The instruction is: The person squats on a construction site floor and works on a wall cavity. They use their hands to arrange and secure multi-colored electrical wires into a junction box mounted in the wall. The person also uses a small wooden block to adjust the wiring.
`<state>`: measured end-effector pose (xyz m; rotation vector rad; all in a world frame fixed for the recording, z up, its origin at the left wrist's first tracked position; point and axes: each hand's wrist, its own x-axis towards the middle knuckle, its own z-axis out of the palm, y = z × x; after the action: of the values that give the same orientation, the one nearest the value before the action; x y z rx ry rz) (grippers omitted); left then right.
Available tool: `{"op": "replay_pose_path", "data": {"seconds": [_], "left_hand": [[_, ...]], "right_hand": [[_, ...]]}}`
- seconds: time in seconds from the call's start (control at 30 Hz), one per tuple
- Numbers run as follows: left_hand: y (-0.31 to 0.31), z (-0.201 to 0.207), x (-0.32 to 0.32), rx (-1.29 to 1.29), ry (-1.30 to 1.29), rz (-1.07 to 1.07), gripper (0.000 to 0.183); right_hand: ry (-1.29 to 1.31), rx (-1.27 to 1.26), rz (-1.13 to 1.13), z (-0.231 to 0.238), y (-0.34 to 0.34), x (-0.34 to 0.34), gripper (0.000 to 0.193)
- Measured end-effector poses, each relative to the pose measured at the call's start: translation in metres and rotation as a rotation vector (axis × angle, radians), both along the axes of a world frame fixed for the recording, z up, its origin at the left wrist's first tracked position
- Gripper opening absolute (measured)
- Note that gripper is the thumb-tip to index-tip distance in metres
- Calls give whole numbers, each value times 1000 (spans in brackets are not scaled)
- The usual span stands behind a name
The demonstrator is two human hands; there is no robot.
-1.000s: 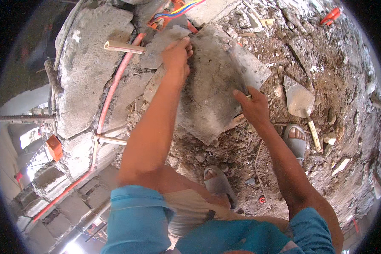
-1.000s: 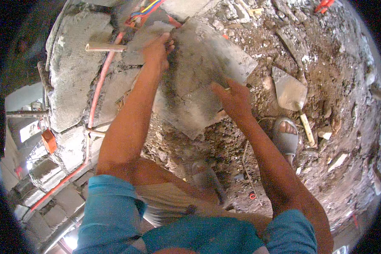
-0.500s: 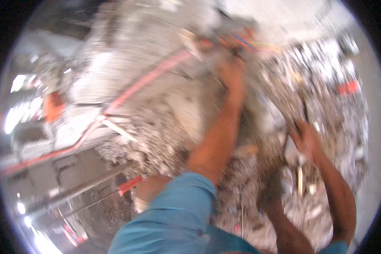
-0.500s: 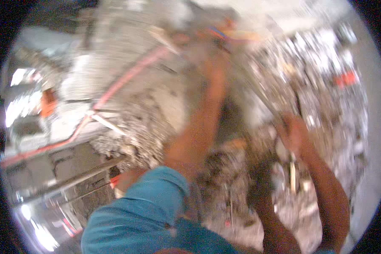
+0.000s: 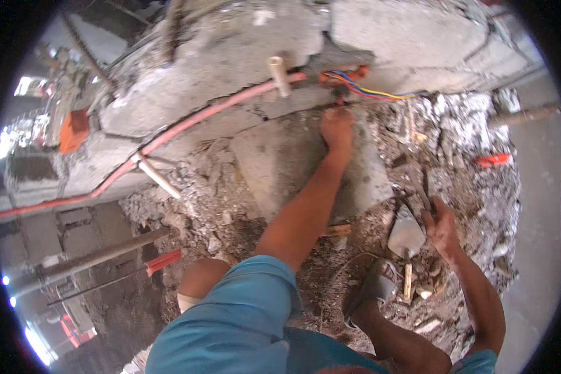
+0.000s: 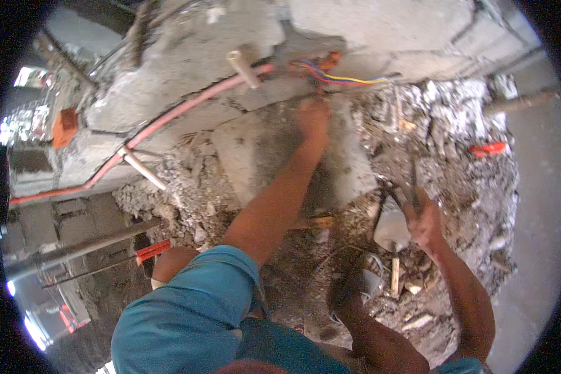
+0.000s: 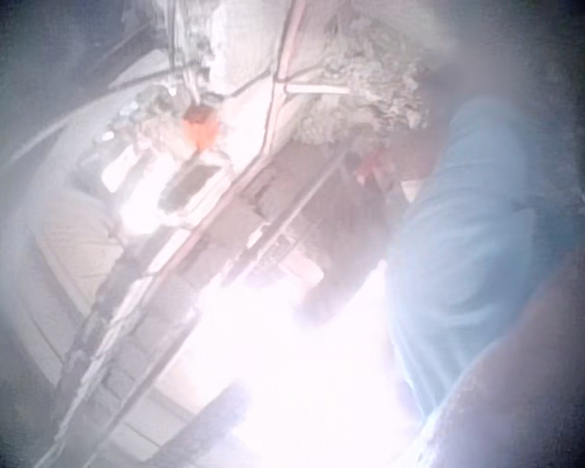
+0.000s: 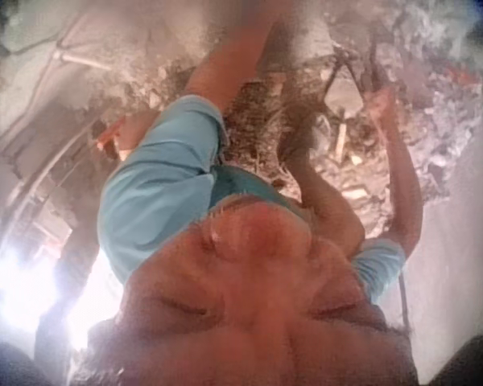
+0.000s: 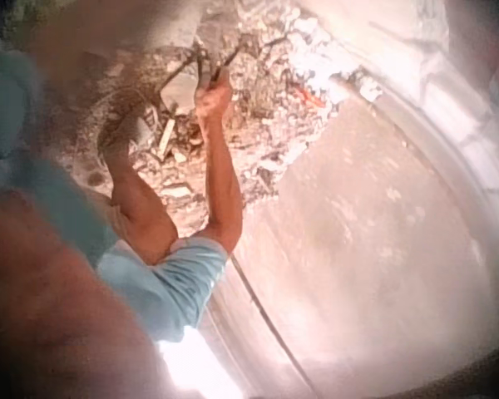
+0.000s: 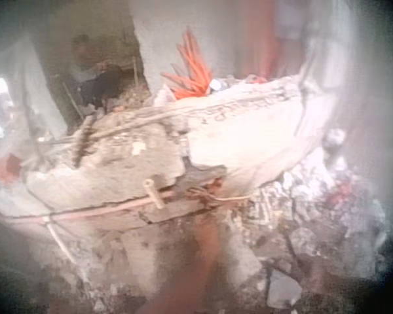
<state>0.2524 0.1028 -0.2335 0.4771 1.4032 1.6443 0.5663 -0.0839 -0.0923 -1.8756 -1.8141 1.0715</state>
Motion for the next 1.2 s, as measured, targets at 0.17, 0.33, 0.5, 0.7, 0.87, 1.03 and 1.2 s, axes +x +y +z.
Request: {"op": "replay_pose_path", "data": {"seconds": [0.17, 0.33, 0.5, 0.7, 0.87, 1.03, 1.2], "left_hand": [[9, 0, 5, 68, -106, 85, 7], [12, -2, -12, 152, -152, 204, 6], [1, 23, 1, 156, -178, 195, 9], [6, 41, 1, 148, -163, 282, 17], [12, 45, -10, 115, -58, 298, 14], [12, 41, -6, 220, -181, 344, 14], [-7, 38, 3, 188, -59, 337, 16]], "right_hand": [[-233, 100, 77, 24, 11, -6, 29], [-113, 79, 158, 25, 9, -14, 25], [-139, -8, 192, 37, 5, -11, 21], [-159, 307, 400, 46, 41, -23, 24], [-362, 359, 550, 75, 88, -45, 23], [-404, 251, 571, 100, 100, -57, 26], [-273, 146, 581, 109, 93, -61, 23]]}}
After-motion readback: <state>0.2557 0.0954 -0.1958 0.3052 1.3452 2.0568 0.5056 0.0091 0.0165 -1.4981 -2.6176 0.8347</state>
